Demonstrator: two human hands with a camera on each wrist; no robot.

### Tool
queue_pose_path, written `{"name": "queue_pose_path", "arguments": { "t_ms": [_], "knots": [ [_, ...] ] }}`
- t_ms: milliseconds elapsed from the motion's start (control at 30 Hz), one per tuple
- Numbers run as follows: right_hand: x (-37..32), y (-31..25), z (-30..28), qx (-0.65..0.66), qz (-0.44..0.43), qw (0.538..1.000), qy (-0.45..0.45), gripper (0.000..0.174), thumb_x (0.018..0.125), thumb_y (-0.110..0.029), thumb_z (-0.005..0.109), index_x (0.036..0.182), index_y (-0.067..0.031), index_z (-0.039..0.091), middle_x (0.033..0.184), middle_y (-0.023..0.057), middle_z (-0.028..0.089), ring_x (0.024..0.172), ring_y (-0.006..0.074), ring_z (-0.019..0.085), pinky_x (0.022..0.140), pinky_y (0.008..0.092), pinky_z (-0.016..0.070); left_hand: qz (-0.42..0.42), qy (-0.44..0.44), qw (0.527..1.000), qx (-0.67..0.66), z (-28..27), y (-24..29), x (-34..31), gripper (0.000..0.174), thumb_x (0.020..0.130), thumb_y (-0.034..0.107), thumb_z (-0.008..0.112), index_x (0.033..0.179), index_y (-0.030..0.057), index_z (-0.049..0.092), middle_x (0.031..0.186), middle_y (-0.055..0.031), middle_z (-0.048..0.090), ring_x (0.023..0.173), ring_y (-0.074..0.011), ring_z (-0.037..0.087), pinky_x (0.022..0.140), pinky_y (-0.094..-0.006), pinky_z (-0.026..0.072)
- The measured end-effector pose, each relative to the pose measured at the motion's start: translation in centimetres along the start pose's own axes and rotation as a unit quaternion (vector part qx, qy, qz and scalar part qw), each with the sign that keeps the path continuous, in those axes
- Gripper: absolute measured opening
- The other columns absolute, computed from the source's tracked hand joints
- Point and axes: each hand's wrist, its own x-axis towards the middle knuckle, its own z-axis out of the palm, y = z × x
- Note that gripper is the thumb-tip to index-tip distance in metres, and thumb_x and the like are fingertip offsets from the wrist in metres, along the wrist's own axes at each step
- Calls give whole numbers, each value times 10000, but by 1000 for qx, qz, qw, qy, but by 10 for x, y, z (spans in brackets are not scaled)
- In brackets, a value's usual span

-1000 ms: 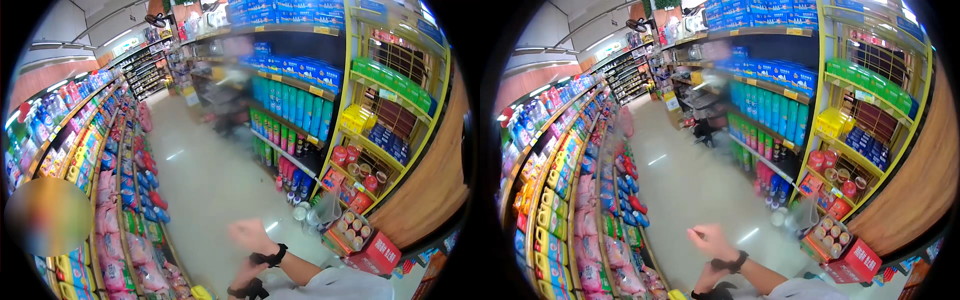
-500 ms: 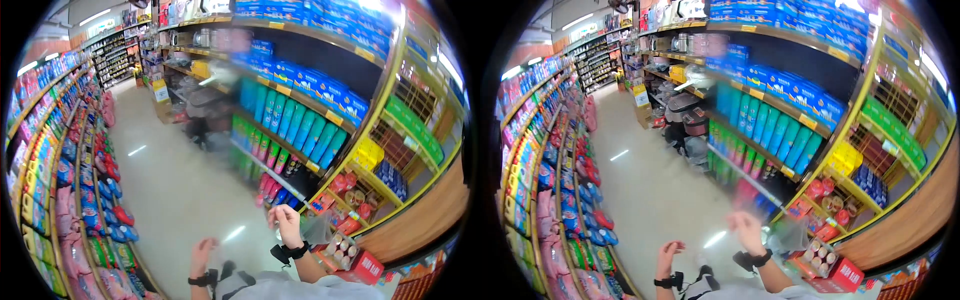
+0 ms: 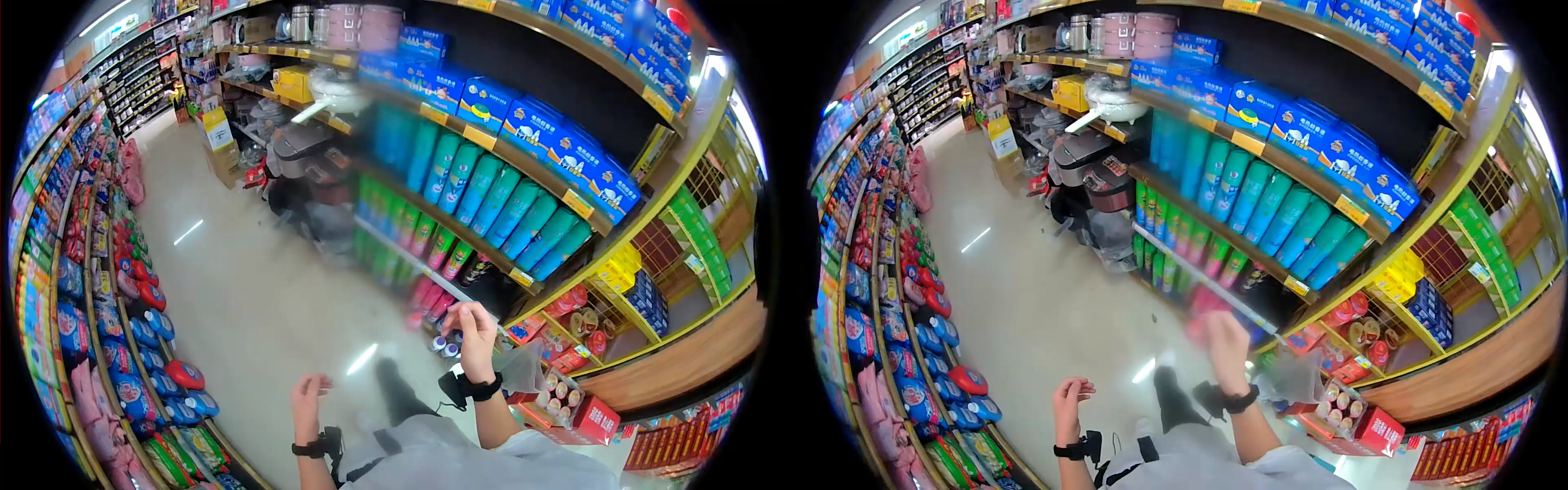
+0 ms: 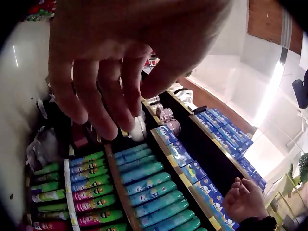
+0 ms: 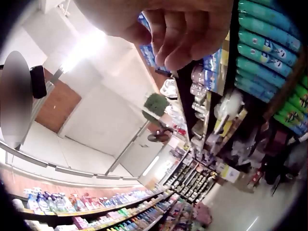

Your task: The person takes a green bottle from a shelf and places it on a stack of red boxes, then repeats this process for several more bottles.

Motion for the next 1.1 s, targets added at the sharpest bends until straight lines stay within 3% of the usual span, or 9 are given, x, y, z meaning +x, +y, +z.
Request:
{"name": "queue_pose_path", "arguments": {
  "t_ms": [133, 167, 233, 333, 600, 867, 967, 1100],
  "knots": [
    [54, 4, 24, 8, -26, 999, 29, 127, 999, -101, 542, 992, 9, 605, 806, 39, 626, 740, 111, 599, 677, 259, 487, -1, 35, 999, 37, -3, 22, 42, 221, 982, 195, 545, 991, -5, 638, 907, -113, 694, 832, -199, 683, 743, -295, 512],
    [69, 9, 29, 89, -20, 995, 40, 139, 987, -126, 577, 1007, 0, 632, 811, 10, 642, 676, 81, 563, 599, 240, 470, -3, 41, 998, 44, -6, 29, 54, 223, 983, 197, 545, 995, -5, 638, 911, -114, 692, 836, -201, 681, 744, -296, 512],
    [102, 27, 32, 89, 5, 994, 63, 115, 979, -110, 594, 1008, -6, 632, 847, 10, 648, 718, 80, 574, 646, 231, 477, -1, 47, 998, 52, -4, 37, 86, 225, 984, 201, 546, 1001, -5, 636, 920, -116, 689, 845, -204, 679, 747, -298, 514],
    [164, 65, 43, 85, -37, 992, 89, 93, 967, -63, 595, 1035, -5, 622, 929, 22, 655, 866, 81, 603, 785, 228, 479, 20, 86, 995, 45, -5, 44, 131, 235, 987, 214, 547, 1007, -4, 634, 915, -116, 687, 841, -208, 677, 750, -305, 517],
    [283, 96, 50, 54, -56, 989, 125, 140, 913, 22, 590, 1049, 27, 624, 994, 83, 682, 900, 130, 664, 792, 266, 526, -32, -2, 998, 57, 71, 85, 252, 251, 986, 202, 528, 1007, -26, 631, 923, -122, 674, 864, -210, 663, 792, -331, 521],
    [319, 101, 30, 55, -16, 990, 129, 218, 899, 26, 581, 1111, 6, 623, 1092, 78, 640, 870, 130, 653, 771, 260, 523, -48, -130, 986, 90, 154, 96, 331, 276, 985, 207, 523, 1029, -33, 653, 923, -97, 674, 857, -196, 652, 796, -332, 531],
    [329, 95, 41, -2, -30, 994, 109, 277, 865, 26, 597, 1139, -11, 624, 1151, 101, 638, 882, 162, 659, 767, 265, 527, -62, -171, 977, 112, 167, 93, 363, 229, 977, 223, 544, 980, 12, 635, 916, -101, 685, 838, -189, 664, 757, -306, 510],
    [359, 89, 68, -65, -81, 994, 38, 519, 819, 15, 647, 1319, -49, 522, 1422, 164, 470, 924, 222, 669, 783, 317, 539, -66, -193, 966, 158, 186, 95, 397, 231, 973, 220, 538, 994, 15, 643, 915, -95, 695, 848, -182, 674, 757, -303, 511]
  ]
}}
